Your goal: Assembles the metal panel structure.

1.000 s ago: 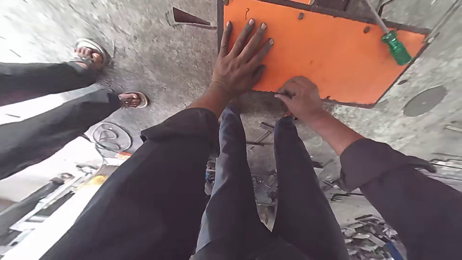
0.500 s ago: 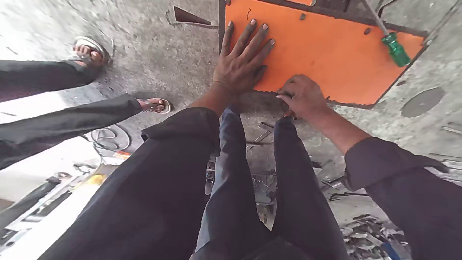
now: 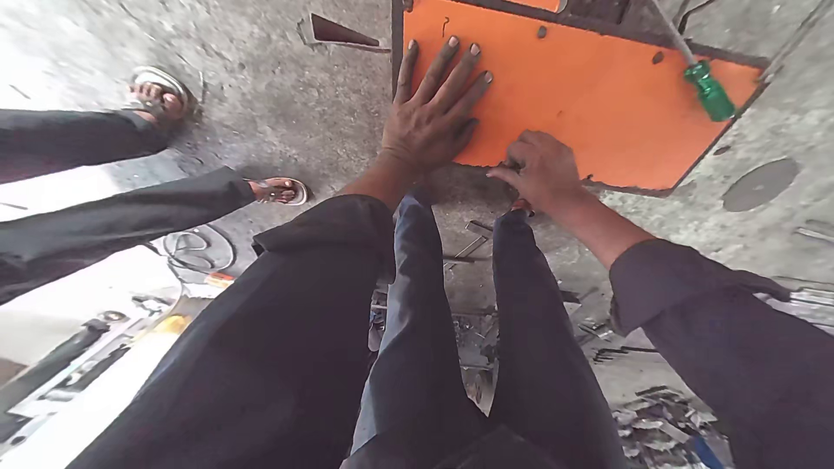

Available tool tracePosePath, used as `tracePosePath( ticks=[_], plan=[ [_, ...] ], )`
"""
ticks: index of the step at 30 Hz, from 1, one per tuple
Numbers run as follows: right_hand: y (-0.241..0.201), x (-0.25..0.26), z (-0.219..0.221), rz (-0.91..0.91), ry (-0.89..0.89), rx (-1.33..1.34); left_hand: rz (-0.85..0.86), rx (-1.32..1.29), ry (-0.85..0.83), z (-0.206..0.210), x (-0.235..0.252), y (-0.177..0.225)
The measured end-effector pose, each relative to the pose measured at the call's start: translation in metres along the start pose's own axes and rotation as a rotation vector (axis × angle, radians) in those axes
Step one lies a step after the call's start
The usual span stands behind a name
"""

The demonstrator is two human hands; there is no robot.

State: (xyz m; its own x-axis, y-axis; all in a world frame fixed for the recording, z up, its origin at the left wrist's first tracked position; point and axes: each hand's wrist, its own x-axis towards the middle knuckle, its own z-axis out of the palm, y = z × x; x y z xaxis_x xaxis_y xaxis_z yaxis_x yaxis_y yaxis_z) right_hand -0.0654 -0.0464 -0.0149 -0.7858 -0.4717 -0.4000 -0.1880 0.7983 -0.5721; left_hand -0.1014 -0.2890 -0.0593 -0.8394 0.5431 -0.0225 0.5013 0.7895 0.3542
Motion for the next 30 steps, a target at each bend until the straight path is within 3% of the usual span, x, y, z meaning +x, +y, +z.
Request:
tracePosePath(
  ticks=[11, 20, 30],
  plan=[
    [0.005, -0.004, 0.009, -0.055, 0.088, 0.0, 0.004, 0.0, 0.008, 0.001, 0.0, 0.001],
    [0.02, -0.022, 0.022, -0.235, 0.233, 0.002, 0.018, -0.003, 0.008, 0.002, 0.0, -0.001],
    [0.019, -0.017, 0.017, -0.189, 0.202, 0.075, 0.023, -0.001, 0.04, 0.003, -0.002, -0.001]
  ],
)
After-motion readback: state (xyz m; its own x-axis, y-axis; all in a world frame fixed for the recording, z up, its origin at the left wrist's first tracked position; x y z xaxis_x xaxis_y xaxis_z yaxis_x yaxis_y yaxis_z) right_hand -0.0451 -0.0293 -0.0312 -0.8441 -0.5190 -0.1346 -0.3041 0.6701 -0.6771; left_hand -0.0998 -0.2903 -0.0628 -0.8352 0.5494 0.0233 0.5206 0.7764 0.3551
